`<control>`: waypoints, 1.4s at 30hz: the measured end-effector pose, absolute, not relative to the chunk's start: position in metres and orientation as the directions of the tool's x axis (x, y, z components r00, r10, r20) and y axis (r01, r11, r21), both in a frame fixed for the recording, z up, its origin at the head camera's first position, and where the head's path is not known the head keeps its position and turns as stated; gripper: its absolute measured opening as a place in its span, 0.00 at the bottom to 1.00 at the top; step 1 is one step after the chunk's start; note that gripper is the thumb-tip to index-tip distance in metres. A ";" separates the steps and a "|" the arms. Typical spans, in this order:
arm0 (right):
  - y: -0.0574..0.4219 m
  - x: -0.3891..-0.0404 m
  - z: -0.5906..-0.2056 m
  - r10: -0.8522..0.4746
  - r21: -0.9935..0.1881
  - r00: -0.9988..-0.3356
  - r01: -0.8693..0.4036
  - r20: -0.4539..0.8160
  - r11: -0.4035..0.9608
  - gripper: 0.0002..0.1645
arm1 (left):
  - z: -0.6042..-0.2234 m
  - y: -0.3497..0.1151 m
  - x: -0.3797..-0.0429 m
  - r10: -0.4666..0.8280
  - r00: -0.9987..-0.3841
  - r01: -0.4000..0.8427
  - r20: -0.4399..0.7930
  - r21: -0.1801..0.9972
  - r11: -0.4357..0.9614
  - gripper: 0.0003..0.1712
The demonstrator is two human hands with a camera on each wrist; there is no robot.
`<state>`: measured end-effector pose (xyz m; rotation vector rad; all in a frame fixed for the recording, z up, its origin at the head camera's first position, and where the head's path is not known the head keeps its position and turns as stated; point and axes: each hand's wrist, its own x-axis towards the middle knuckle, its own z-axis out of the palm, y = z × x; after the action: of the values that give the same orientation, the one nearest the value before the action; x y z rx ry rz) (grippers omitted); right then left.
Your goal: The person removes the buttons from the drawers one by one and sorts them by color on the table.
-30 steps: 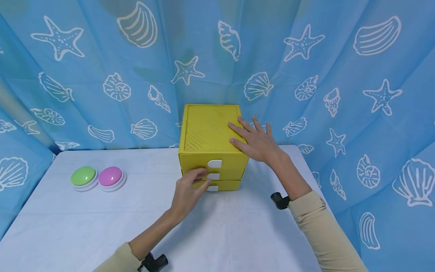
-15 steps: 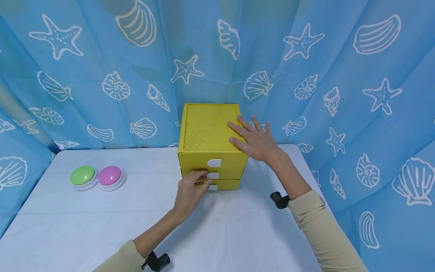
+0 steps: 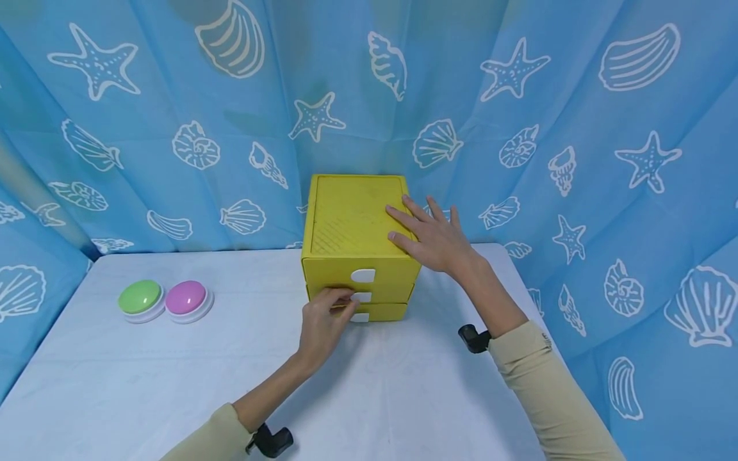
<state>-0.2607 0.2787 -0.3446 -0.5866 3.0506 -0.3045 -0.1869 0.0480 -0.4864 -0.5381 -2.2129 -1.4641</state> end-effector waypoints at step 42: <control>0.279 -0.262 -0.346 -0.360 -0.200 -0.933 -0.356 0.017 0.913 0.41 | -0.493 0.048 -0.161 0.086 -0.762 0.611 0.642 0.669 0.424 0.09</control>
<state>-0.2617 0.2791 -0.3463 -0.5707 3.0526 -0.3129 -0.1610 0.0477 -0.4934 -0.5876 -2.1597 -1.3234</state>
